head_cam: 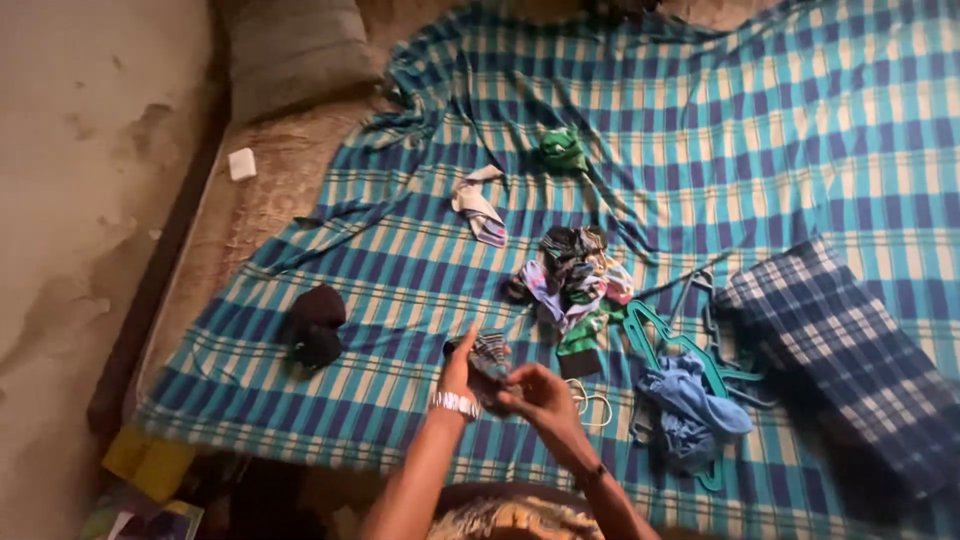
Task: Picking up socks and folding them on a bed.
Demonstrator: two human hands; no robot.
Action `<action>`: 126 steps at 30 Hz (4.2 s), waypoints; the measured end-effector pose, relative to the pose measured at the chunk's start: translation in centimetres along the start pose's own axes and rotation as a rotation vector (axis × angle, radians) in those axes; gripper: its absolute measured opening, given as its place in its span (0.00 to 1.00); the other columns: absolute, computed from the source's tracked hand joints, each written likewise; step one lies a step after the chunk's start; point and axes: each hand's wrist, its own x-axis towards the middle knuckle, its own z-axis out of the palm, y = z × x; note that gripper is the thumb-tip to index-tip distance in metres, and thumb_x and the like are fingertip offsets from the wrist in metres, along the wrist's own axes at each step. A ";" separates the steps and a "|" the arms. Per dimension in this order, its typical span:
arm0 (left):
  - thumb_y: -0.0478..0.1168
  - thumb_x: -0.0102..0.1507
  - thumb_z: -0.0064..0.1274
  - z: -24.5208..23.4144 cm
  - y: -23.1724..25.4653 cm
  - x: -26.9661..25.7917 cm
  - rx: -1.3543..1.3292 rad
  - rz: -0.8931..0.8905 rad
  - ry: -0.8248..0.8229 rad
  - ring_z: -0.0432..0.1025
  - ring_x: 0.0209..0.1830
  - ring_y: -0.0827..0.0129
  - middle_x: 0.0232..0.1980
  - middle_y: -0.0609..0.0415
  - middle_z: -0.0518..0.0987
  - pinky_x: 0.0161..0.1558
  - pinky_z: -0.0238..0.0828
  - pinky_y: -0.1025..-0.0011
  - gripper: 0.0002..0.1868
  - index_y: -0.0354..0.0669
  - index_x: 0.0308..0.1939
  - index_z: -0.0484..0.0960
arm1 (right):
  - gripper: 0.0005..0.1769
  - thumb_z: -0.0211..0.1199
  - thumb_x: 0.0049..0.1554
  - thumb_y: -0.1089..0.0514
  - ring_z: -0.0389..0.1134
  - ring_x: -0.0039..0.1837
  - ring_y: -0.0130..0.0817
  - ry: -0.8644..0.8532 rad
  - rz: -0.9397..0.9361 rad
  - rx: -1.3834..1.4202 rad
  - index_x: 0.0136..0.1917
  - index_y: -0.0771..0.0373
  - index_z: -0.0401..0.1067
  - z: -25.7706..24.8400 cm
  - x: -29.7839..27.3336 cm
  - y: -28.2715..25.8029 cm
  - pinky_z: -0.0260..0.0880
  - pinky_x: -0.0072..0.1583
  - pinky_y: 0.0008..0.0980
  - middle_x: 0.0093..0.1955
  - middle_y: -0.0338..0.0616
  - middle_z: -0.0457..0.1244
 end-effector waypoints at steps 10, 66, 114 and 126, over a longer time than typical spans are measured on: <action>0.36 0.53 0.74 -1.5 6.9 2.6 0.183 0.301 0.527 0.76 0.32 0.60 0.38 0.52 0.82 0.33 0.74 0.54 0.18 0.44 0.42 0.81 | 0.18 0.67 0.57 0.45 0.64 0.39 0.23 0.248 0.300 -0.417 0.47 0.63 0.82 -8.0 2.5 0.1 0.65 0.41 0.26 0.39 0.36 0.69; 0.58 0.66 0.60 -13.2 4.5 -0.1 1.139 0.062 0.278 0.72 0.34 0.71 0.38 0.49 0.83 0.38 0.60 0.74 0.23 0.39 0.39 0.92 | 0.16 0.57 0.60 0.49 0.70 0.54 0.32 0.502 0.622 0.443 0.60 0.52 0.68 -0.3 6.4 13.1 0.74 0.55 0.38 0.59 0.39 0.64; 0.42 0.48 0.74 -28.1 5.6 4.6 1.367 0.603 0.483 0.72 0.28 0.68 0.29 0.52 0.80 0.32 0.69 0.65 0.17 0.40 0.33 0.82 | 0.37 0.84 0.39 0.37 0.68 0.38 0.40 0.479 0.158 -1.242 0.42 0.70 0.73 -3.8 14.4 18.5 0.70 0.42 0.41 0.34 0.49 0.66; 0.38 0.63 0.57 -22.8 13.0 10.4 1.603 1.000 0.286 0.68 0.57 0.40 0.59 0.38 0.75 0.57 0.67 0.50 0.30 0.39 0.69 0.69 | 0.09 0.61 0.64 0.56 0.73 0.46 0.35 0.225 0.043 -1.079 0.49 0.60 0.81 -7.8 22.3 18.7 0.73 0.47 0.37 0.41 0.44 0.73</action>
